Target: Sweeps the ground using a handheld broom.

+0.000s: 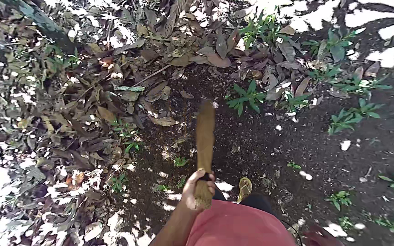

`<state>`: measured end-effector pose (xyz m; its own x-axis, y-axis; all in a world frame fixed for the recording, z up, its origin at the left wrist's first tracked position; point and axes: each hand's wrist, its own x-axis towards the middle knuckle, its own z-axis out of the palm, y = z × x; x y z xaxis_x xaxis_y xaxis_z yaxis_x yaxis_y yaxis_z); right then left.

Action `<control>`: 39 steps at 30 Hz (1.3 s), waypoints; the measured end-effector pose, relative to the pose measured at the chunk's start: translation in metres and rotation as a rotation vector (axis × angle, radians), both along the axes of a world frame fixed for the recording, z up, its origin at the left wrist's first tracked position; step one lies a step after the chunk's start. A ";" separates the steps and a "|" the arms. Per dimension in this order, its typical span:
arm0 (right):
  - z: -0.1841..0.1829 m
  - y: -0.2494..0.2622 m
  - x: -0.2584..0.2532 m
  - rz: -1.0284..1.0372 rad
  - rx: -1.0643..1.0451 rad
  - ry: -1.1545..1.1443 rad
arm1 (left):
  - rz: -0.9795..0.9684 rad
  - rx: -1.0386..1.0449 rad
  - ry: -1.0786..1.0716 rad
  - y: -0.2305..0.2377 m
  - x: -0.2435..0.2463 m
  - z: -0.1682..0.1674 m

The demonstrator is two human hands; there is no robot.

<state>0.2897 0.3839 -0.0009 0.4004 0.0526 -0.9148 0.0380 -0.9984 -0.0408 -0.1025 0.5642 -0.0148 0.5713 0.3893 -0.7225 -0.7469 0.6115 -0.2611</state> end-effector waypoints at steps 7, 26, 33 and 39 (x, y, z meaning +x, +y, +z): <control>-0.008 -0.005 0.007 -0.046 0.052 -0.024 | 0.002 -0.013 0.639 0.035 -0.122 -0.075; -0.009 -0.061 0.002 -0.338 0.176 -0.057 | -0.009 0.128 0.336 0.028 0.031 -0.008; -0.021 -0.099 -0.007 -0.412 0.178 -0.081 | 0.006 0.392 0.058 0.112 0.031 -0.030; -0.009 -0.120 -0.026 -0.579 0.202 -0.115 | -0.259 0.446 0.441 0.075 0.092 0.005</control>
<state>0.2637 0.2640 -0.0097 0.5109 -0.0352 -0.8589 -0.4923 -0.8311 -0.2588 -0.0108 0.6389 -0.0097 0.3748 0.5946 -0.7113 -0.5405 0.7635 0.3534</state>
